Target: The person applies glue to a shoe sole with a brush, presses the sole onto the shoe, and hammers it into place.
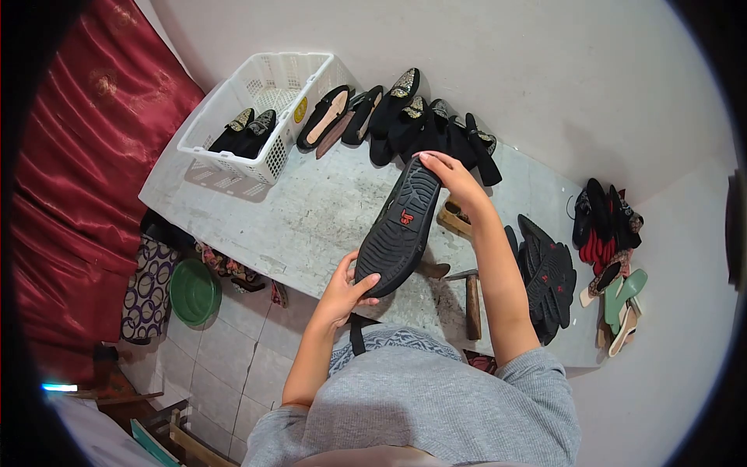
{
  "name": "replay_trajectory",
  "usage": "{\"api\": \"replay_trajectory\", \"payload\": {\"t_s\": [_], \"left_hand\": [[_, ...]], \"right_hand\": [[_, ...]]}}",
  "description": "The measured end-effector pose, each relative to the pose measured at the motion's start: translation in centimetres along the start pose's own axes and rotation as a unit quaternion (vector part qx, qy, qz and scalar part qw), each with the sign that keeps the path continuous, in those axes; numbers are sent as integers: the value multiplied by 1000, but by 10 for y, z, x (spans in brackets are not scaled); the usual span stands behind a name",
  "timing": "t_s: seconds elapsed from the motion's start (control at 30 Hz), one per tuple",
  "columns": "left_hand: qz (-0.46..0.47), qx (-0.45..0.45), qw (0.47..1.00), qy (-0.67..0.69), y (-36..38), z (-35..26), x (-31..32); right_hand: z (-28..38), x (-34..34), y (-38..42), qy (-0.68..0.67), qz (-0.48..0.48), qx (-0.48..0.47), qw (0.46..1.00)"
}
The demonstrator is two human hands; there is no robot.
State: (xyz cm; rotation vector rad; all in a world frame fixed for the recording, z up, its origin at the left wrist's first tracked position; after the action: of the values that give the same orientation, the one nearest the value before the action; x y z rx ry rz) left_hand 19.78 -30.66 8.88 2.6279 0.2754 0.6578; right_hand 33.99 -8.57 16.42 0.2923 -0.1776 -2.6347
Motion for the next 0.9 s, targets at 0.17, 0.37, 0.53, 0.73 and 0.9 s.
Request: {"api": "replay_trajectory", "payload": {"t_s": [0.17, 0.37, 0.53, 0.73, 0.9], "left_hand": [[12, 46, 999, -5, 2, -20, -3], [8, 70, 997, -25, -18, -24, -29], [-21, 90, 995, -24, -24, -35, -55], [-35, 81, 995, -48, -43, -52, -113], [-94, 173, 943, -267, -47, -95, -173]], "right_hand": [[40, -1, 9, 9, -12, -43, 999], [71, 22, 26, 9, 34, -126, 991], [69, 38, 19, -43, 73, -86, 993], [74, 75, 4, -48, 88, -87, 991], [87, 123, -14, 5, 63, -73, 995]]}}
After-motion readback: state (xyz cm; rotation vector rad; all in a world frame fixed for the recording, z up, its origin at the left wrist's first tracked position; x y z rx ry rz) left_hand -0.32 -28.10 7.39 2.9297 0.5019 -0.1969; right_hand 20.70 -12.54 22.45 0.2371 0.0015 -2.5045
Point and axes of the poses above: each hand's wrist, its own y-axis away from the middle knuckle, its own x-axis out of the palm, z = x × y, the point moved 5 cm from there along -y, towards the middle knuckle, and after that the axes turned 2 degrees about -z, right-handed, at the moved point
